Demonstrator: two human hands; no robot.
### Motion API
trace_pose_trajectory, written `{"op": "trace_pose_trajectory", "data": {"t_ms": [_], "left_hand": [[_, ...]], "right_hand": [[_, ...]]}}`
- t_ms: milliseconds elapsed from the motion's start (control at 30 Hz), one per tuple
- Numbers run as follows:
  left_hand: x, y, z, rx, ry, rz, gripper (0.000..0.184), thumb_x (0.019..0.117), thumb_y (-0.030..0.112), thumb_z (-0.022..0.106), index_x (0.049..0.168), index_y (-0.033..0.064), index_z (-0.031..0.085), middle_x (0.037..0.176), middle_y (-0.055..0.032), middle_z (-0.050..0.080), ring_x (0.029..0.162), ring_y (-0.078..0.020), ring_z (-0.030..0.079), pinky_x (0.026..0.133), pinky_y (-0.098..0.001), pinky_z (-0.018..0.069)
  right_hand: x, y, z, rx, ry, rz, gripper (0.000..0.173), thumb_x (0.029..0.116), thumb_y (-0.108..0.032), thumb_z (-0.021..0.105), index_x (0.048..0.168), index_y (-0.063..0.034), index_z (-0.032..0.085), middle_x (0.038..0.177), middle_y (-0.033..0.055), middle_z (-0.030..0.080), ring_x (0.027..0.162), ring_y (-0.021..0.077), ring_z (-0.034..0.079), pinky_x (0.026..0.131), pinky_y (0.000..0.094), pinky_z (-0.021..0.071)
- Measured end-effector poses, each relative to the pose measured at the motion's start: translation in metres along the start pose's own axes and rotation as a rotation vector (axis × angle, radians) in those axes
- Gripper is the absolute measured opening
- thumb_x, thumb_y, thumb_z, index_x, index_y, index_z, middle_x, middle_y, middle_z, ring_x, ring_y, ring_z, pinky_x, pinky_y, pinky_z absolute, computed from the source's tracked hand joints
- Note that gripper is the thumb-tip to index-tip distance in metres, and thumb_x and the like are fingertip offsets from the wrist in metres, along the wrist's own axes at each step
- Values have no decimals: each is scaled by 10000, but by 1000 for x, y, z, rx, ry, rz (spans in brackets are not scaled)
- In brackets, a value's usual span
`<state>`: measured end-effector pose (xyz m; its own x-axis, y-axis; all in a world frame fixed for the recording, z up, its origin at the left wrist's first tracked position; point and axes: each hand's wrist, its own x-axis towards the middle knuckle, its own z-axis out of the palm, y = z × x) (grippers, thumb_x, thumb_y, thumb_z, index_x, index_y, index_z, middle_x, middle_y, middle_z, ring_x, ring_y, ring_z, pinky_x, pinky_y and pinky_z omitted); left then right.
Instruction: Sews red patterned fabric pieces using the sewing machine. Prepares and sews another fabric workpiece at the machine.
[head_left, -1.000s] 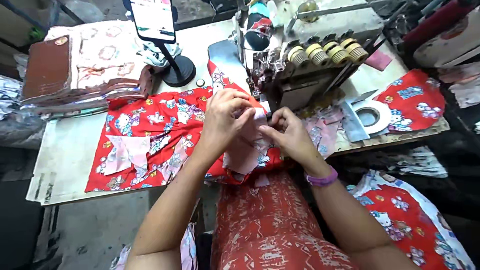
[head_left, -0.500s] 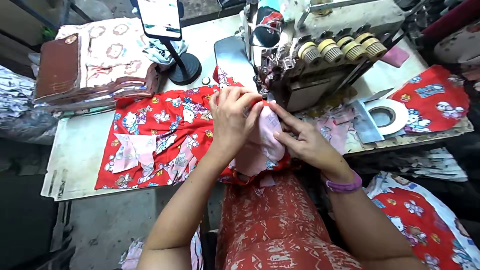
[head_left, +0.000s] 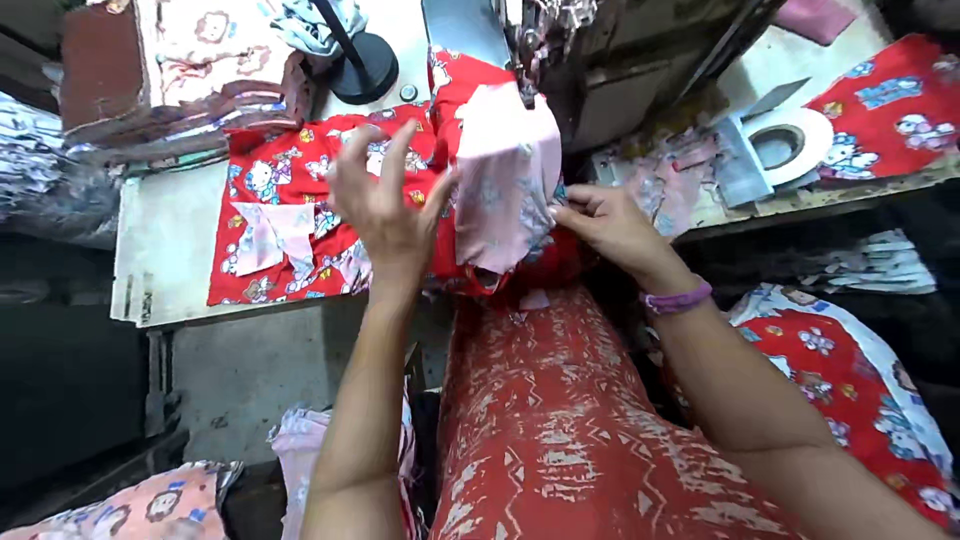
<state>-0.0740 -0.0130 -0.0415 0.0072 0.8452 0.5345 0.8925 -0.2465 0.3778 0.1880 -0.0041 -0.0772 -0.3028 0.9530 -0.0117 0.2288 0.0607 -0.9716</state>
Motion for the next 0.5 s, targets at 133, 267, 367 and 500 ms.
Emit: {"op": "trace_pose_trajectory", "data": {"t_ms": [133,267,367,500], "left_hand": [[-109,-43,-11,72,-42,-189,281,996,294,654,1089,50,759,1402,-263,554,1367,-489,430,1085,-702,289],[-50,-70,-75,210,227,-20,295,1057,211,547,1107,-34,704,1281,-325,595,1246,-521,509,1039,-639,364],[20,-93,-82,157,198,158,274,1038,184,574,1046,-46,723,1239,-343,618,1232,-534,533,1034,-650,377],[16,-36,-51,-455,-126,180,191,936,91,707,1057,-56,723,1197,-189,663,1170,-210,615,1038,-331,480]], "right_hand": [[-34,1,-7,174,-116,32,130,1035,-134,580,1106,-73,671,809,-28,688,648,1,619,606,189,544],[-52,-33,22,282,-43,52,128,1045,-191,582,1021,-107,675,793,-36,659,634,9,590,595,186,519],[-35,-22,69,397,44,94,125,1045,-190,585,1019,-87,651,810,-32,639,666,7,574,632,203,512],[-19,-23,91,513,124,183,142,1045,-117,566,1069,-19,666,877,12,686,765,53,644,742,255,562]]}}
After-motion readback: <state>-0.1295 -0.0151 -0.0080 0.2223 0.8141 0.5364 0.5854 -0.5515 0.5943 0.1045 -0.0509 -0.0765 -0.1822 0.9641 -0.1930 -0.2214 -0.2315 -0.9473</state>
